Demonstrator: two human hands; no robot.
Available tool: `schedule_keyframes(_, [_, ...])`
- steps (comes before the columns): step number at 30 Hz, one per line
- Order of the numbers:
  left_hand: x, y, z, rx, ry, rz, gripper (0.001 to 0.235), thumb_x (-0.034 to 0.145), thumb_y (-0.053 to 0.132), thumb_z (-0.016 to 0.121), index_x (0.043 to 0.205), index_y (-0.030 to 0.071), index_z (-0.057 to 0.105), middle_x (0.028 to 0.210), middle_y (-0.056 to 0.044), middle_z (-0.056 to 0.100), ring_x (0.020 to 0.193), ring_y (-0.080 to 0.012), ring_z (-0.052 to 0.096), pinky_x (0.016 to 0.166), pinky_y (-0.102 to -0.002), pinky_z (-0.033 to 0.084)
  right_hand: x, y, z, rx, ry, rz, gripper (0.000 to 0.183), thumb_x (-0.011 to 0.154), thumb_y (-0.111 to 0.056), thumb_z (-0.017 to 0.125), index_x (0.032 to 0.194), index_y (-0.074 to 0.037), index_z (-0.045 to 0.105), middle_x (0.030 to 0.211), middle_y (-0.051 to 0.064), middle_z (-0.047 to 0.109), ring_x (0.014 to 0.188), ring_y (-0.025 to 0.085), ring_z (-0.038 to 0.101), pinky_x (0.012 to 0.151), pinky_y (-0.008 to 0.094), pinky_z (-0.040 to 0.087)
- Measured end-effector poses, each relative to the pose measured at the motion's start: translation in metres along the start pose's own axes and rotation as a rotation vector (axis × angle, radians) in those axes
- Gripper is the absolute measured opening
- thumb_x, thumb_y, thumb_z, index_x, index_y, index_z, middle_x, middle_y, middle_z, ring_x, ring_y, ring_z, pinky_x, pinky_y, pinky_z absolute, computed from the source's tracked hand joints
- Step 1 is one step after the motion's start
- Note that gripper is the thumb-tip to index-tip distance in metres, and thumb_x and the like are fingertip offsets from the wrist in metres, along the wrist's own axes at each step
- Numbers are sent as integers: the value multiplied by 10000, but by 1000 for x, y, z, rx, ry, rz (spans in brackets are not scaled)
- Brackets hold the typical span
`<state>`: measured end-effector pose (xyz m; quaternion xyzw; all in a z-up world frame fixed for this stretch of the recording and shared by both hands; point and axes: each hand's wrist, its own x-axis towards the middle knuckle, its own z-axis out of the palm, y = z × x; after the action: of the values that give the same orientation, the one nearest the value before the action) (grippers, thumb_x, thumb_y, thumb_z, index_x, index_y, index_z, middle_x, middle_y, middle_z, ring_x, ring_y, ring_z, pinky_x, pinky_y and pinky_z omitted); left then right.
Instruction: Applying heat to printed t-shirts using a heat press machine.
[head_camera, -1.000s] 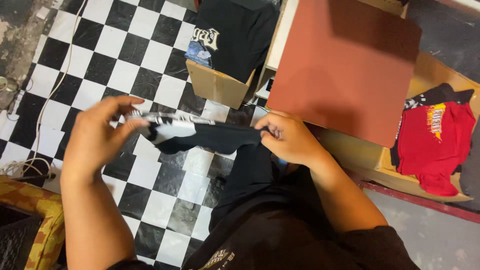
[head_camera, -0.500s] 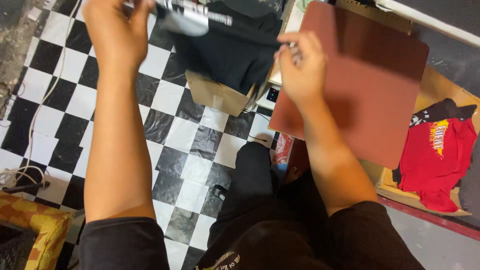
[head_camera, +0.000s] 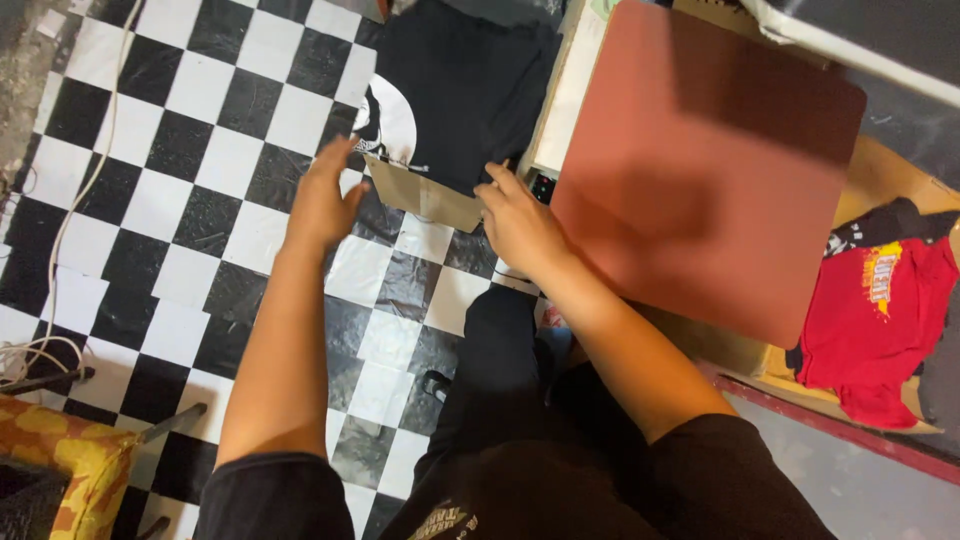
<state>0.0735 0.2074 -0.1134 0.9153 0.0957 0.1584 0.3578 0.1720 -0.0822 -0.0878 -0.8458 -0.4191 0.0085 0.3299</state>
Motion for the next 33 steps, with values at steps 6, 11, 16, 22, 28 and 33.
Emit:
schedule_keyframes(6, [-65,38,10,-97,-174,-263,290,926,142,740,1207,73,731,1112,-144,753,997,-264,749,833,-382,580,-57,-20,-56,212,20,87,157,961,-78,673,1093,-8,721,1324,148,632,1121,338,669,905,378,562])
schedule_keyframes(11, [-64,116,22,-227,-135,-223,253,951,167,730,1180,59,733,1098,-118,750,924,-222,741,762,-333,572,-110,-8,-87,282,128,250,149,963,-90,669,1082,-12,711,1263,127,665,1008,266,719,829,326,601])
schedule_keyframes(16, [-54,201,59,-291,-137,54,195,1010,151,705,1172,47,739,1126,-100,755,990,-204,743,838,-296,579,-160,5,-120,184,338,266,133,966,-77,690,1085,-27,720,1236,123,685,1024,266,712,832,324,591])
schedule_keyframes(22, [-58,284,114,-253,-288,-56,212,959,157,735,1147,62,752,1058,-99,751,801,-230,684,645,-342,521,-215,25,-157,245,457,365,132,971,-57,676,1094,-22,706,1200,110,689,992,245,719,808,310,599])
schedule_keyframes(28, [-62,331,177,-287,-268,312,166,1005,136,729,1138,37,738,1119,-121,745,910,-225,731,777,-319,573,-262,59,-186,260,603,459,127,972,-45,662,1088,-9,698,1181,105,691,935,215,725,794,300,596])
schedule_keyframes(33, [-61,381,216,-169,-434,157,254,949,186,711,1166,54,705,1192,-125,727,812,-283,710,669,-362,558,-291,104,-192,231,788,584,180,958,-55,663,1133,-26,690,1087,106,707,915,230,732,799,318,592])
